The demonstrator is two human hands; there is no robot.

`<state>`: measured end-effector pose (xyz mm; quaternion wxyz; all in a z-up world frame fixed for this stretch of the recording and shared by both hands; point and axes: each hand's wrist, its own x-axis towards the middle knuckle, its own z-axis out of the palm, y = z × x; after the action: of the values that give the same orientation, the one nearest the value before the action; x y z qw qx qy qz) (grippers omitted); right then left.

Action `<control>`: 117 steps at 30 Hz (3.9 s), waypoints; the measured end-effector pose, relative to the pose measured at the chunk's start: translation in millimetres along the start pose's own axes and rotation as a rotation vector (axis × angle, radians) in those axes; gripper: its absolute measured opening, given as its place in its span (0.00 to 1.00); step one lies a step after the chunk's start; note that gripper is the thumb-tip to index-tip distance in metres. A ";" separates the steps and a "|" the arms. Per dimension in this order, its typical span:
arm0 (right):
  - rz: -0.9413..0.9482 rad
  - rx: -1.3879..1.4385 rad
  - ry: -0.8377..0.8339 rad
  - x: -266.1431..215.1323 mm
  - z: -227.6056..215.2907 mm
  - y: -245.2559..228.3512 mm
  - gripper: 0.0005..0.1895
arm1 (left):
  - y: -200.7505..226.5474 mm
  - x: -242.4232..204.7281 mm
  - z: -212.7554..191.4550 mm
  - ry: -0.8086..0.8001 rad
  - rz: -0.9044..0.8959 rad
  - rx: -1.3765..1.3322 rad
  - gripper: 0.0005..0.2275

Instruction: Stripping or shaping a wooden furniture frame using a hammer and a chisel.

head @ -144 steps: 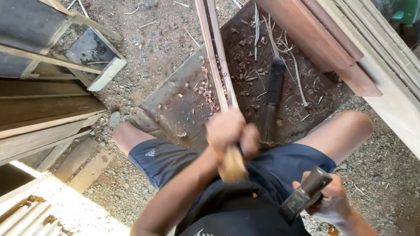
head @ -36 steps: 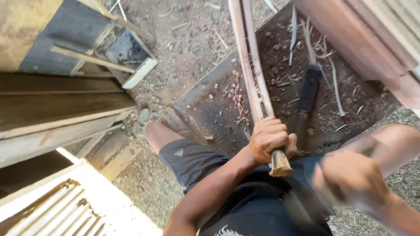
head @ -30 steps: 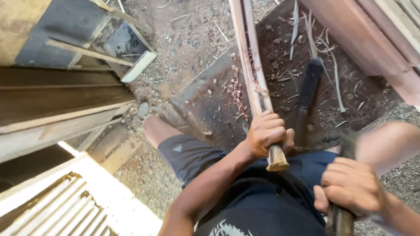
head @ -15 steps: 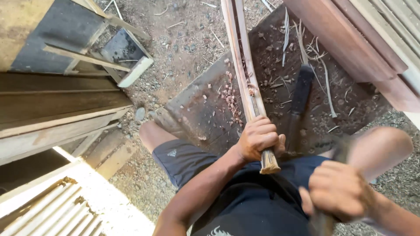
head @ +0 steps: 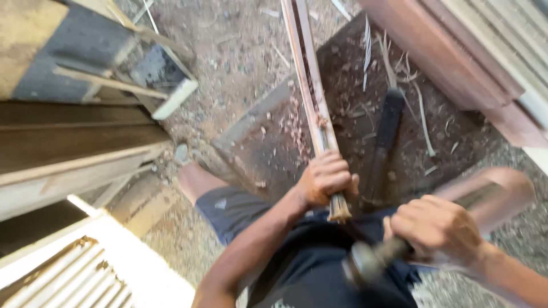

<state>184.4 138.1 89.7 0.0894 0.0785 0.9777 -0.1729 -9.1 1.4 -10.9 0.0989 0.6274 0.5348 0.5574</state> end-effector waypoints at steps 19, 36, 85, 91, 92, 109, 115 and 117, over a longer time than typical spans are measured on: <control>0.908 1.261 0.192 -12.8 54.4 -13.4 0.13 | -95.0 78.6 -30.9 0.878 -0.762 -0.073 0.14; 0.834 1.623 0.234 68.1 97.4 -14.0 0.17 | -19.9 29.8 -12.8 0.141 -1.118 0.198 0.29; -0.088 0.605 0.407 -105.1 -3.9 -48.2 0.13 | 103.7 -2.1 43.3 0.288 -0.007 -0.111 0.12; 0.031 0.384 0.212 -98.5 -20.7 -39.8 0.15 | 93.8 -5.2 40.1 0.287 0.044 -0.120 0.15; -0.029 0.472 0.236 -99.6 -25.5 -42.0 0.16 | 94.8 -7.7 38.2 0.272 0.053 -0.137 0.15; -0.164 0.389 0.349 -97.6 -17.5 -20.1 0.16 | 89.5 10.7 44.0 0.386 -0.062 -0.095 0.16; 0.028 0.349 0.288 -86.0 -24.2 -27.6 0.11 | 84.2 12.9 44.4 0.412 -0.097 -0.086 0.16; -0.073 0.522 0.420 -79.1 -30.7 -28.9 0.13 | 81.5 10.3 43.9 0.399 -0.086 -0.090 0.16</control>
<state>251.4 112.4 143.4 -0.1433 0.0978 0.8996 -0.4007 69.9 -3.2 38.2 0.0427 0.4760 0.5444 0.6894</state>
